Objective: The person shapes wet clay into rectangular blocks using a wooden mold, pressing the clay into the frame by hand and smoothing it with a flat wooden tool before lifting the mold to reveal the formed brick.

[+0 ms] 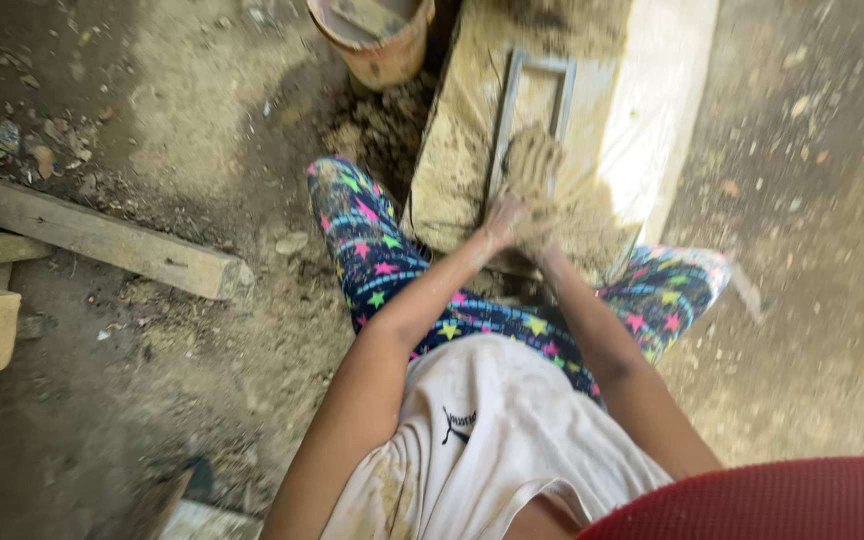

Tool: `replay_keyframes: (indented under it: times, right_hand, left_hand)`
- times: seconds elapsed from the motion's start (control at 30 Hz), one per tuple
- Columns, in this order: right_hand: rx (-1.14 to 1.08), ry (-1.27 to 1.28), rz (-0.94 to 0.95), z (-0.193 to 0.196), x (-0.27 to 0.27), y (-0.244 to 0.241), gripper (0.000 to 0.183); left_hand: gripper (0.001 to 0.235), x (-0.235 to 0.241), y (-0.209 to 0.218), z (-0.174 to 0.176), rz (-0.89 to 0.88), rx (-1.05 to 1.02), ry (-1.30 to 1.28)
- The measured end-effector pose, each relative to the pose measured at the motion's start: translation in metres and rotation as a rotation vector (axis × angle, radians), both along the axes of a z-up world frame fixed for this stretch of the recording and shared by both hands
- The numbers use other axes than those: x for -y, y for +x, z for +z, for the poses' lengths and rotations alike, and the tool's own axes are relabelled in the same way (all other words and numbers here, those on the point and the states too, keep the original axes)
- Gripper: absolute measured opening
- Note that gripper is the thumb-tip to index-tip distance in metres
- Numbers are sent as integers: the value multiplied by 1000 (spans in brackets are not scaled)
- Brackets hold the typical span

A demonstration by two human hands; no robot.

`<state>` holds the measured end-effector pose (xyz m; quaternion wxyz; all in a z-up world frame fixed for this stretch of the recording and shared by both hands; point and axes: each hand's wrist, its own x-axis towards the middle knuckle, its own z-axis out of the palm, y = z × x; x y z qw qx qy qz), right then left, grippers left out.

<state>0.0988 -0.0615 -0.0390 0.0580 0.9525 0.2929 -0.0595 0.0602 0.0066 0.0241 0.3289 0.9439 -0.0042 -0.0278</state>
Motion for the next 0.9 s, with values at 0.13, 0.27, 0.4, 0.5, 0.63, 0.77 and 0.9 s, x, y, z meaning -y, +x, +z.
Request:
replay_keyframes:
  times: [0.13, 0.27, 0.4, 0.5, 0.63, 0.77, 0.9]
  right_hand:
    - [-421, 164, -70, 63, 54, -48, 48]
    - [-693, 101, -272, 138, 103, -24, 46]
    - [-254, 83, -24, 169, 111, 14, 38]
    - [-166, 1139, -82, 213, 101, 39, 42]
    - [647, 806, 163, 229, 42, 66, 43]
    - [356, 575, 104, 163, -40, 67, 62]
    - [-51, 261, -26, 160, -74, 113, 91]
  left_hand:
    - [62, -4, -50, 10, 116, -30, 32]
    - [120, -8, -83, -45, 494, 612, -22]
    - [116, -23, -88, -90, 488, 119, 120]
    - [114, -29, -79, -95, 463, 51, 140]
    - [110, -31, -84, -98, 435, -8, 143]
    - [108, -43, -75, -89, 439, -15, 124]
    - [105, -54, -79, -77, 397, -81, 129]
